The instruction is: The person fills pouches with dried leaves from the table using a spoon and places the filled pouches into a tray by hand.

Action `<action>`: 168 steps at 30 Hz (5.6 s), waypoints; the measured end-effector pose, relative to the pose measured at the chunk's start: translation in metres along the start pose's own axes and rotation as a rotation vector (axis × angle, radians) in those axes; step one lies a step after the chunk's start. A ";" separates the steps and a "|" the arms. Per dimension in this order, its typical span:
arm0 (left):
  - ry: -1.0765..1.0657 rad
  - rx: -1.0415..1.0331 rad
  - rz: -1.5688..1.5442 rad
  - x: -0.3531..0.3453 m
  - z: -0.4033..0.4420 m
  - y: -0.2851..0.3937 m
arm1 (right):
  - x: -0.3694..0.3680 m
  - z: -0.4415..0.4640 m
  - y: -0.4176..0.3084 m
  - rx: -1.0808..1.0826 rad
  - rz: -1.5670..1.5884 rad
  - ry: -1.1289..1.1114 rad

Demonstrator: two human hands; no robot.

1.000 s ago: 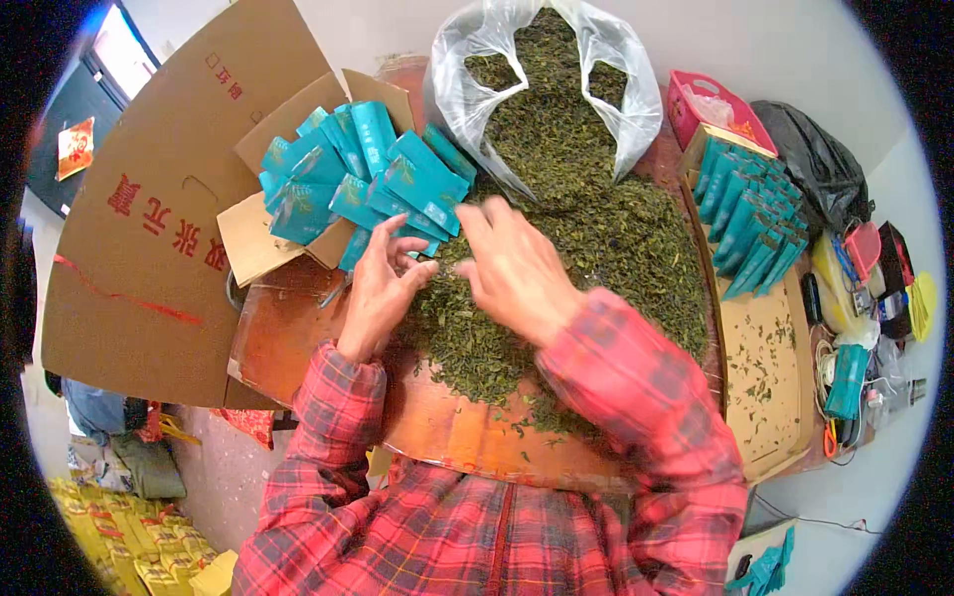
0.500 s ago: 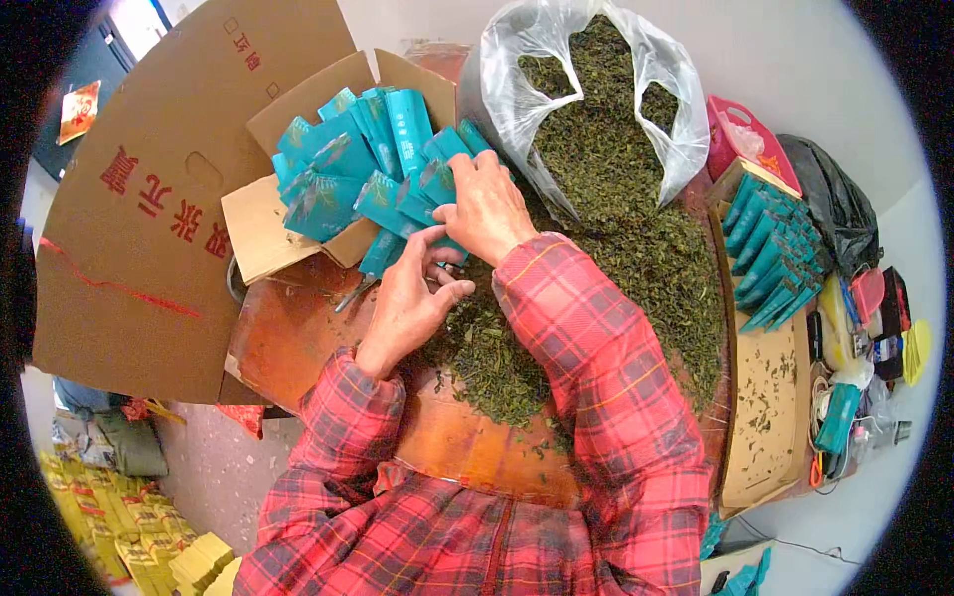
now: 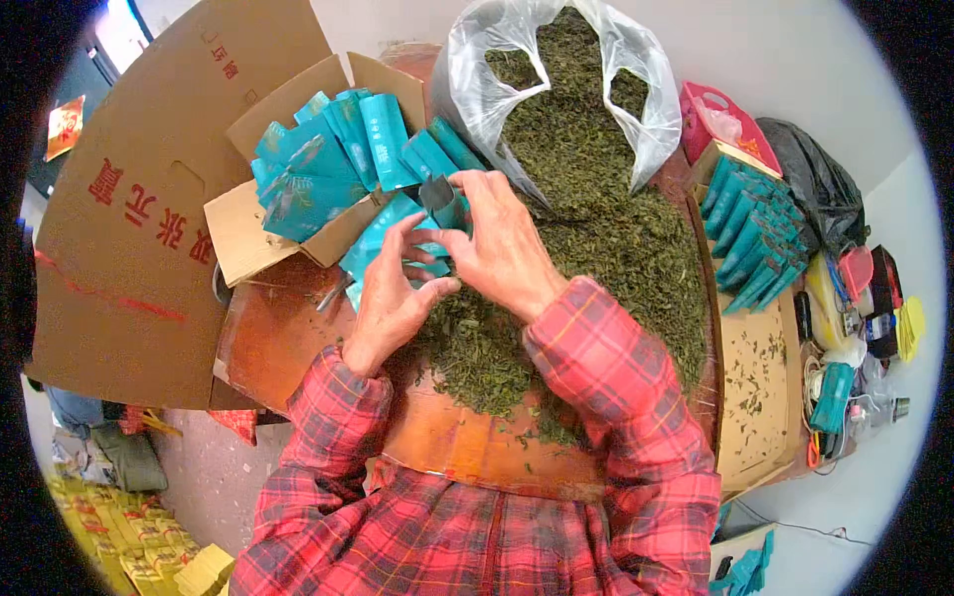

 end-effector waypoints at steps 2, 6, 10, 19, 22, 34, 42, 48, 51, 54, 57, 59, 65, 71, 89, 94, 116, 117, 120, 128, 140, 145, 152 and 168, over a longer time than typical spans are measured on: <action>-0.006 -0.062 -0.025 -0.005 0.001 0.004 | 0.010 -0.014 -0.009 -0.001 0.044 -0.028; -0.070 -0.175 0.002 -0.013 -0.003 0.024 | 0.026 -0.040 -0.030 -0.028 0.112 -0.101; -0.129 -0.257 0.073 -0.019 -0.011 0.030 | 0.034 -0.060 -0.036 -0.039 0.150 -0.110; -0.205 -0.296 0.138 -0.034 -0.022 0.052 | 0.093 -0.121 -0.035 -0.031 -0.157 -0.039; -0.216 -0.306 0.148 -0.035 -0.021 0.049 | 0.125 -0.154 -0.018 -0.143 -0.481 -0.060; -0.272 -0.297 0.158 -0.061 -0.020 0.056 | 0.124 -0.200 0.057 -0.348 -0.707 -0.174; -0.287 -0.290 0.158 -0.064 -0.021 0.055 | 0.110 -0.189 0.069 -0.276 -0.459 -0.022; -0.279 -0.279 0.163 -0.065 -0.021 0.048 | 0.102 -0.179 0.070 -0.198 -0.416 0.133; -0.277 -0.263 0.155 -0.066 -0.021 0.046 | 0.098 -0.176 0.076 -0.181 -0.400 0.182; -0.286 -0.247 0.145 -0.067 -0.021 0.042 | 0.099 -0.175 0.076 -0.202 -0.361 0.235; -0.284 -0.247 0.139 -0.068 -0.021 0.040 | 0.105 -0.176 0.070 -0.232 -0.354 0.258; -0.283 -0.244 0.153 -0.068 -0.021 0.040 | 0.113 -0.176 0.062 -0.236 -0.358 0.272; -0.275 -0.267 0.184 -0.067 -0.022 0.045 | 0.143 -0.171 0.033 -0.255 -0.343 0.292; -0.284 -0.239 0.198 -0.069 -0.021 0.042 | 0.178 -0.158 -0.006 -0.209 -0.339 0.293; -0.317 -0.223 0.253 -0.075 -0.023 0.044 | 0.185 -0.118 -0.044 -0.036 -0.395 0.101; -0.328 -0.226 0.248 -0.076 -0.023 0.046 | 0.181 -0.102 -0.053 0.049 -0.491 0.038; -0.315 -0.247 0.193 -0.080 -0.022 0.044 | 0.149 -0.056 -0.099 0.314 -0.831 -0.190; -0.307 -0.249 0.189 -0.079 -0.023 0.045 | 0.155 -0.057 -0.098 0.296 -0.817 -0.181; -0.305 -0.194 0.214 -0.074 -0.022 0.046 | 0.180 -0.067 -0.089 0.210 -0.800 -0.106; -0.205 -0.212 0.235 -0.062 -0.017 0.042 | 0.168 -0.142 -0.015 -0.192 -0.484 -0.114; -0.253 -0.186 0.210 -0.065 -0.018 0.043 | 0.112 -0.151 0.039 -0.284 -0.396 0.066; -0.255 -0.202 0.235 -0.065 -0.020 0.042 | 0.093 -0.141 0.062 -0.249 -0.437 0.122; -0.269 -0.143 0.247 -0.064 -0.021 0.040 | 0.087 -0.142 0.069 -0.194 -0.389 0.205; -0.267 -0.168 0.247 -0.067 -0.021 0.038 | 0.098 -0.149 0.067 -0.159 -0.389 0.314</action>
Point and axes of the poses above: each hand's wrist, its own z-axis towards the middle knuckle, its own x-axis out of the back of the hand, y = z × x, the point moved 5 cm from there along z, towards the middle knuckle, and after that the axes turned 9 degrees about -z, right-handed, at the moved point
